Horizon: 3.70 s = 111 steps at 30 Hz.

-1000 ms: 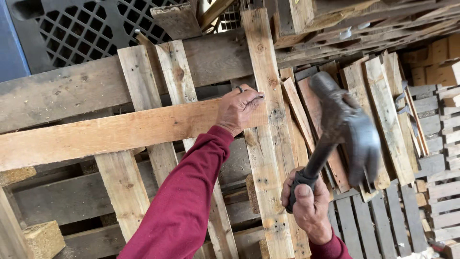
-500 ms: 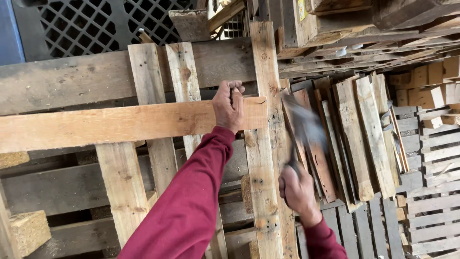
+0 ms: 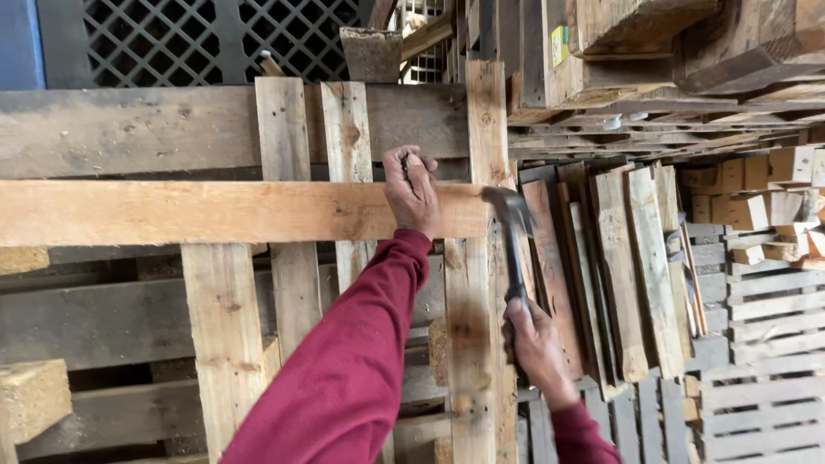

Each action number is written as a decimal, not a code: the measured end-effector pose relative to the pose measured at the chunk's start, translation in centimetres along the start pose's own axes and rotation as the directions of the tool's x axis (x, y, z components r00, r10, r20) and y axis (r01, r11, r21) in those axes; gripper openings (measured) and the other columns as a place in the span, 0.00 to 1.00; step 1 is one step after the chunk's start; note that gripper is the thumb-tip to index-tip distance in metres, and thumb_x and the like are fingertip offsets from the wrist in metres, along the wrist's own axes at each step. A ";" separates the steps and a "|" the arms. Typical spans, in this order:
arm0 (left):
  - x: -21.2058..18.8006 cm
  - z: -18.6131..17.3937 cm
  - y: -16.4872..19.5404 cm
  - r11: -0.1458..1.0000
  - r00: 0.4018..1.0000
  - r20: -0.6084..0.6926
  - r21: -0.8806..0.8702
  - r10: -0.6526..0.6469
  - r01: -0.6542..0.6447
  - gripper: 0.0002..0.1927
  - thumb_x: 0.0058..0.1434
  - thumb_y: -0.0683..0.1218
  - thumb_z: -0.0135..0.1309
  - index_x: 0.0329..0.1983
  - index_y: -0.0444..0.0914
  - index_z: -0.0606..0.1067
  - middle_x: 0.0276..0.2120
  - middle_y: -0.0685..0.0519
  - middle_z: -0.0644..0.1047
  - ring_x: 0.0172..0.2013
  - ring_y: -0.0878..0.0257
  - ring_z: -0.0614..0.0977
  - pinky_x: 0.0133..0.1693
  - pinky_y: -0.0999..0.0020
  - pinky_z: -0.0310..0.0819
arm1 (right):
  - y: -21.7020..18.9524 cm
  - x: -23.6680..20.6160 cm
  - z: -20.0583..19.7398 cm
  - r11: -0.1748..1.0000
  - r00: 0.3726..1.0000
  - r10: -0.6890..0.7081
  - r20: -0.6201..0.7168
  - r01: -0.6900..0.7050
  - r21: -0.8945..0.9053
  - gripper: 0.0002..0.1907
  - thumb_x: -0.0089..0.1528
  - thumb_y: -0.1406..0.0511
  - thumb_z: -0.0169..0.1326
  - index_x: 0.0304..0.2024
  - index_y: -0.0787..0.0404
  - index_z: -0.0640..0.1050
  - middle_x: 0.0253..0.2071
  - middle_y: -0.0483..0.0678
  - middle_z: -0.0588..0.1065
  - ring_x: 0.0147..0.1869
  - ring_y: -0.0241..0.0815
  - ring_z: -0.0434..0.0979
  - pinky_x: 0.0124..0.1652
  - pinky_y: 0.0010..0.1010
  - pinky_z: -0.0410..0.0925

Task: The person assembles a wooden pallet by placing planks onto a frame and hammering nails to secure them. They repeatedly pick up nails from a container and hammer them into the wood, adjusting planks as needed.

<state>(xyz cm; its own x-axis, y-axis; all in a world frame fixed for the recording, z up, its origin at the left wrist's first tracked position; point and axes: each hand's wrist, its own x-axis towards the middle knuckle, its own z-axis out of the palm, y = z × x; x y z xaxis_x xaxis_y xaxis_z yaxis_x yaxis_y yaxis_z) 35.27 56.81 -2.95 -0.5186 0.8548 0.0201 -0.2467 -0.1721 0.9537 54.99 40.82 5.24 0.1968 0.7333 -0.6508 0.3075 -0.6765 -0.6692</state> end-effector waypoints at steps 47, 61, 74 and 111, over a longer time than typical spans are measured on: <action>-3.4 -35.3 11.8 0.250 0.737 0.191 -0.860 -0.649 0.444 0.11 0.71 0.38 0.41 0.51 0.31 0.73 0.43 0.43 0.81 0.40 0.57 0.84 0.47 0.62 0.83 | -2.6 -11.2 25.6 0.876 0.930 -0.361 0.073 0.312 0.367 0.20 0.71 0.53 0.48 0.43 0.64 0.70 0.24 0.47 0.68 0.21 0.36 0.68 0.22 0.28 0.66; 6.9 -58.2 17.9 0.524 0.901 0.115 -0.780 -0.418 0.343 0.06 0.69 0.44 0.58 0.43 0.36 0.78 0.40 0.47 0.83 0.39 0.59 0.84 0.43 0.63 0.83 | -9.2 -12.5 48.6 0.991 0.919 -0.119 0.375 0.134 -0.014 0.26 0.65 0.45 0.48 0.39 0.62 0.69 0.20 0.44 0.66 0.16 0.35 0.65 0.16 0.29 0.63; 17.5 -63.2 19.2 0.622 0.928 0.172 -0.700 -0.330 0.351 0.03 0.64 0.40 0.59 0.35 0.40 0.76 0.36 0.50 0.82 0.37 0.59 0.84 0.42 0.62 0.82 | -10.4 -13.7 52.1 0.994 0.950 0.068 0.306 -0.037 -0.106 0.26 0.64 0.46 0.47 0.39 0.64 0.71 0.21 0.46 0.66 0.16 0.37 0.64 0.16 0.33 0.64; 18.8 -62.5 15.6 0.968 0.957 -0.276 0.252 0.083 -0.011 0.02 0.67 0.41 0.59 0.42 0.38 0.80 0.38 0.52 0.80 0.38 0.64 0.83 0.41 0.69 0.83 | -4.6 -10.6 53.7 0.995 0.888 -0.079 0.454 0.046 0.084 0.24 0.64 0.50 0.51 0.41 0.67 0.72 0.18 0.46 0.68 0.16 0.37 0.67 0.16 0.29 0.62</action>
<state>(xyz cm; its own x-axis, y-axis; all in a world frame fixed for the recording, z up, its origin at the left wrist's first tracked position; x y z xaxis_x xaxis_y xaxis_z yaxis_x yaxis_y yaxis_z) -29.53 39.55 -6.42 -0.7432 0.6689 0.0151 -0.0266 -0.0520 0.9983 1.47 32.47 -3.99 -0.2721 0.6733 -0.6875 0.2370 -0.6456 -0.7260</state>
